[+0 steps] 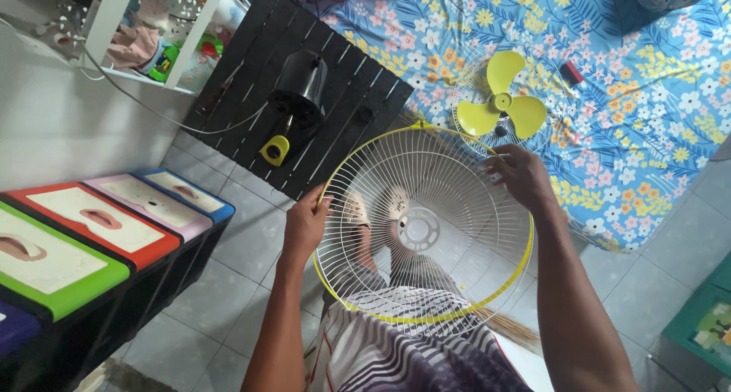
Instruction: The person assembles a small electric fan by attaching the front wire cage to the motor base, then placing the fan blade onto the motor shaft. The person handles the fan cage, motor base, and blade by hand.
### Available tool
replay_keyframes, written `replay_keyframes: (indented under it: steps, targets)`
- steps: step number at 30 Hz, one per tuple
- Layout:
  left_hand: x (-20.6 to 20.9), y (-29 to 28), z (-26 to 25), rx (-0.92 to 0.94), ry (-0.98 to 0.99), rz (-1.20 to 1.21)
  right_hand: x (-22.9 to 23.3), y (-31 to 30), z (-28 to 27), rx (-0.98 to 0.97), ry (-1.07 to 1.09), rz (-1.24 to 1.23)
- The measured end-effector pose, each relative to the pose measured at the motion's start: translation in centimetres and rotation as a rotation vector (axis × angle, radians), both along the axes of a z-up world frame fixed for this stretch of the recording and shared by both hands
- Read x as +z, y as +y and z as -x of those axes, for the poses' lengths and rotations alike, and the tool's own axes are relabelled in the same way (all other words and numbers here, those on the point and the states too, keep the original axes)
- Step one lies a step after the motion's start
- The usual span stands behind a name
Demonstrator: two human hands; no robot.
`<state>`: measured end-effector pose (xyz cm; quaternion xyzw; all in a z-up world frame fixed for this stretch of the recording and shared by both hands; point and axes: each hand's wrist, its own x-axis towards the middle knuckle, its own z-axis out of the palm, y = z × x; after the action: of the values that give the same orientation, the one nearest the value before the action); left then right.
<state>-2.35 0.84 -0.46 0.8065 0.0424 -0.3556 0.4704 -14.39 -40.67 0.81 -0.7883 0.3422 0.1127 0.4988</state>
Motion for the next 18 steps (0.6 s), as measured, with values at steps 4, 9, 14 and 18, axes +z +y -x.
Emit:
replay_keyframes:
  steps: [4, 9, 14, 18]
  targets:
    - [0.6, 0.5, 0.4, 0.064, 0.002, 0.090, -0.3, -0.7, 0.0, 0.006, 0.010, -0.035]
    - [1.8, 0.6, 0.9, -0.002, 0.097, 0.027, 0.0, -1.4, 0.8, -0.038, 0.012, -0.059]
    - [3.1, -0.1, 1.0, 0.001, 0.106, 0.024, 1.5, -1.7, 1.7, -0.091, 0.019, -0.123]
    - [3.8, -0.5, 0.6, 0.016, 0.096, 0.066, 2.8, -1.4, 2.1, -0.098, 0.065, -0.057]
